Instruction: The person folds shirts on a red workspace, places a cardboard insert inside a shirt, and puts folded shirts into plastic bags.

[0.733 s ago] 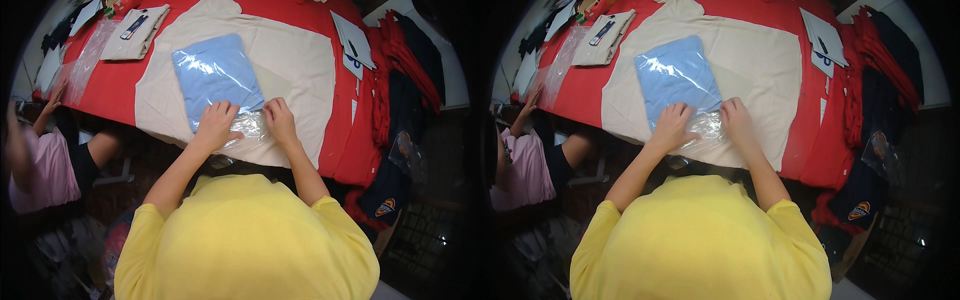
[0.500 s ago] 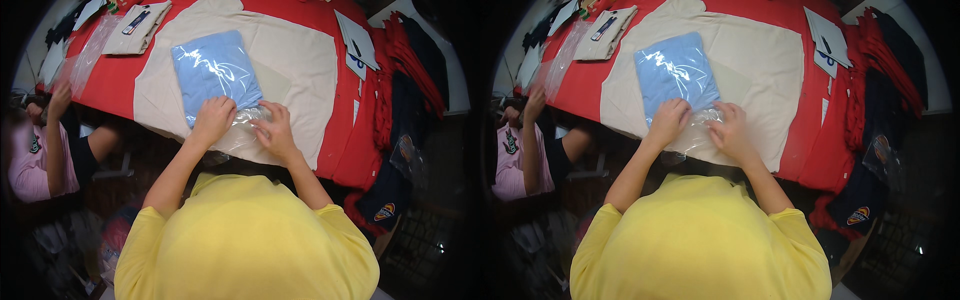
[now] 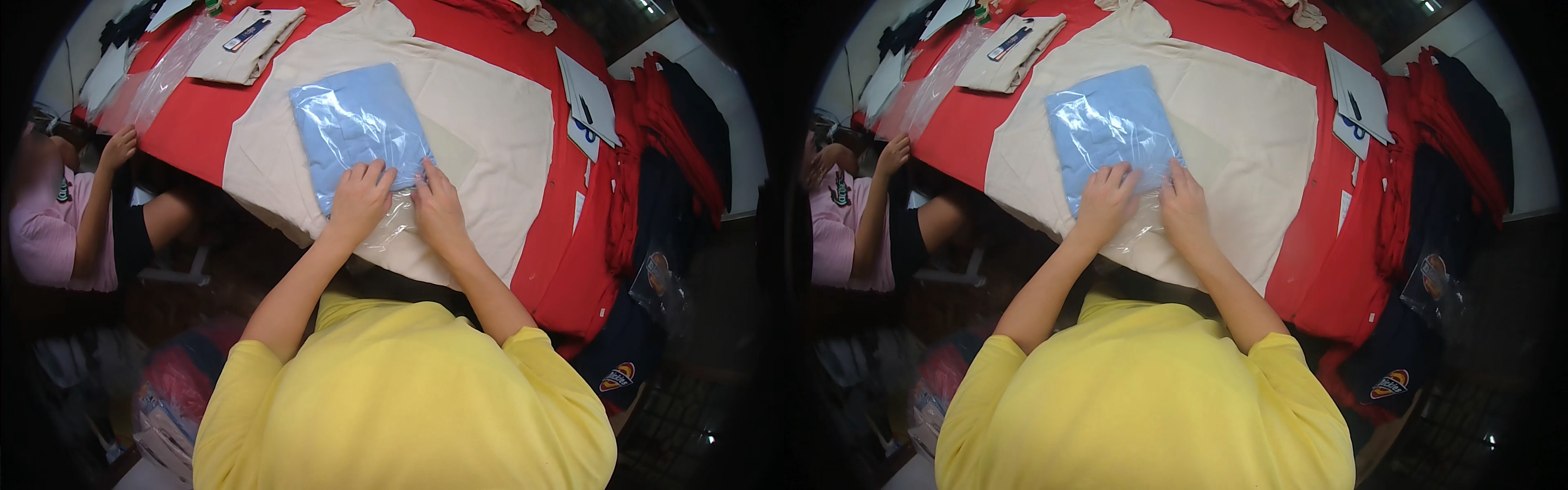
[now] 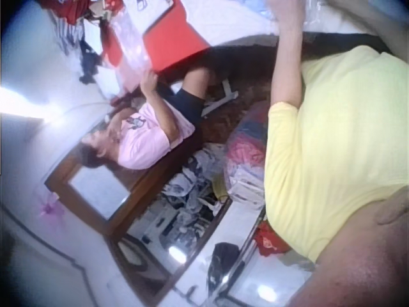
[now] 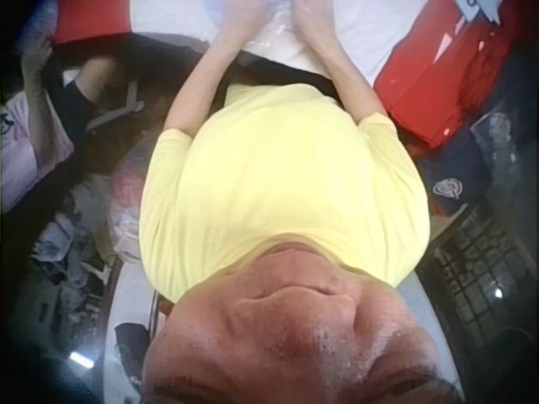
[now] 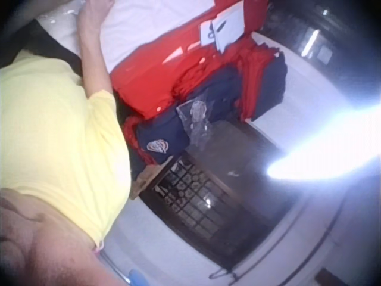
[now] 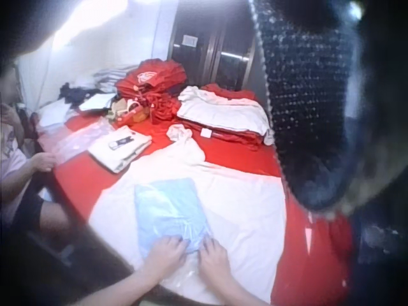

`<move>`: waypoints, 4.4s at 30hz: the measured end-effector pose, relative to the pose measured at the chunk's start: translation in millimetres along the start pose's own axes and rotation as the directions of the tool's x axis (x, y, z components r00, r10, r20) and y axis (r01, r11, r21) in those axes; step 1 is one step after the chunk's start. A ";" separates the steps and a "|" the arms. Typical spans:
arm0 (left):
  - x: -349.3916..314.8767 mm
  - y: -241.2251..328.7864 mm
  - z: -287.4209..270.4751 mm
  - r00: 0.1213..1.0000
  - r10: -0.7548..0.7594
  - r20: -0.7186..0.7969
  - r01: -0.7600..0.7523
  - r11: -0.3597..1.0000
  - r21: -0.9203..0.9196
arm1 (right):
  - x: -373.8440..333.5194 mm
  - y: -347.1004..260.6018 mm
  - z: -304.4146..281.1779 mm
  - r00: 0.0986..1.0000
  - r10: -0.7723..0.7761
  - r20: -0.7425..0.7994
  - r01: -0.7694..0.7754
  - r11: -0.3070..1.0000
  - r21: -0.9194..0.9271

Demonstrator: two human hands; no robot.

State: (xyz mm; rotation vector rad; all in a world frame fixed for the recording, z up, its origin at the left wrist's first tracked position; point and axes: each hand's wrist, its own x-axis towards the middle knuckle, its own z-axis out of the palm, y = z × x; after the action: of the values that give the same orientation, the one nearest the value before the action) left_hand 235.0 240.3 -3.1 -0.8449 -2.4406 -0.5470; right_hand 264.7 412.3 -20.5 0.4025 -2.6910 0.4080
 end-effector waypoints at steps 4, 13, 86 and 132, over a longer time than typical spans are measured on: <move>-1.5 3.6 8.0 1.000 0.001 0.017 -0.002 0.999 0.035 | -4.8 7.3 -10.7 0.998 -0.055 -0.012 0.056 0.996 0.074; 18.5 16.9 5.4 0.996 -0.036 0.077 0.036 0.999 -0.008 | -21.7 15.7 -29.2 0.999 0.010 0.047 -0.008 0.999 -0.039; 16.7 -51.2 -61.7 0.729 -0.085 0.679 0.279 0.943 -0.182 | 2.4 -45.9 -8.5 0.921 -0.342 0.185 0.254 0.889 0.381; -21.4 -30.7 -45.5 0.923 0.037 0.382 -0.067 0.995 0.067 | 21.5 -70.8 -63.6 0.620 -0.420 0.663 0.032 0.858 0.513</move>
State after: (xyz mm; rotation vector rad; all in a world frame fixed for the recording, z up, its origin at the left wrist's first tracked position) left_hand 244.1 184.8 14.6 -1.0624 -2.7565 -0.2818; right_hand 290.2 364.0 60.4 1.3325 -3.2350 0.9949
